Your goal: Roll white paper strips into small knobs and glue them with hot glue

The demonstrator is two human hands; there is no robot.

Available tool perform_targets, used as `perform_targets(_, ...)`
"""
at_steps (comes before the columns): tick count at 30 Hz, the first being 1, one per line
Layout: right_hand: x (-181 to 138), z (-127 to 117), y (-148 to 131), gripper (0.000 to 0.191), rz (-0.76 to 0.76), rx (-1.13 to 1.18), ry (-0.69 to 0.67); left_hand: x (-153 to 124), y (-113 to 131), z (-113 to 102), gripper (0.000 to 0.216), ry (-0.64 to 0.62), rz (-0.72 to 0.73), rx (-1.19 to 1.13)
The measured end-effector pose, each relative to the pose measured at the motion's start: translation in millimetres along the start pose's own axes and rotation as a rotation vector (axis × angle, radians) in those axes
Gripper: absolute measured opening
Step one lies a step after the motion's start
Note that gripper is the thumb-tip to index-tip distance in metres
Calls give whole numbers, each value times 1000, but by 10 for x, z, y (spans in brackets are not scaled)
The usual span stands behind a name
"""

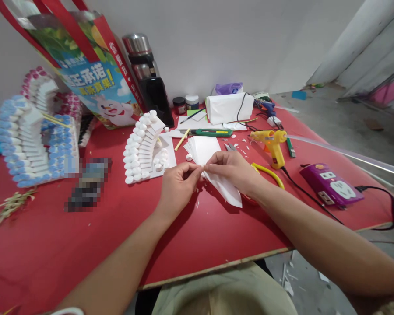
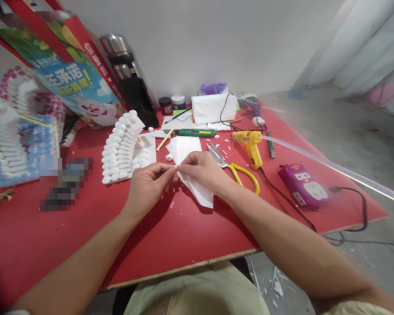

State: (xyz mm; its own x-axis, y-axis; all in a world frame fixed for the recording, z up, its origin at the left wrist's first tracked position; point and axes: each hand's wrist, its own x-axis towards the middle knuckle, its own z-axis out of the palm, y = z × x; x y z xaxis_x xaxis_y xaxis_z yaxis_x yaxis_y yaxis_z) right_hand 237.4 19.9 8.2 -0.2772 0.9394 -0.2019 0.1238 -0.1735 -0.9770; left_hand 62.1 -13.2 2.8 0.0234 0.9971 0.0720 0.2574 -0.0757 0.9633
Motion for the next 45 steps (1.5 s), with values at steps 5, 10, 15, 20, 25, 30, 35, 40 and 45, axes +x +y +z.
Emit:
perform_targets(5,13,-3,22,16,23,20,14,-42,-22,10,18,5,130,128)
perform_targets(10,-8,52,8,16,-63,-123,102,-40,-43,27,18,70,240,261)
perform_targets(15,-30,84,46,21,-117,-85,59,-25,-88,16,20,92,392,417)
perform_targets(20,-48,69,24,22,-72,-66,72,-38,-146,-3,23,49,543,549)
perform_targets(25,-58,42,-9,16,-86,-96,98,-64,-125,28,22,29,485,380)
perform_targets(30,-47,30,-7,17,-79,-158,102,-82,-27,74,21,-23,128,13)
perform_targets(35,-32,45,-10,15,-132,-250,99,-23,10,73,17,-114,-249,-409)
perform_targets(40,-17,36,20,13,-276,-424,86,30,-38,15,20,-143,-343,-498)
perform_targets(45,-30,25,45,14,-323,-557,80,12,-58,28,21,-79,-227,-297)
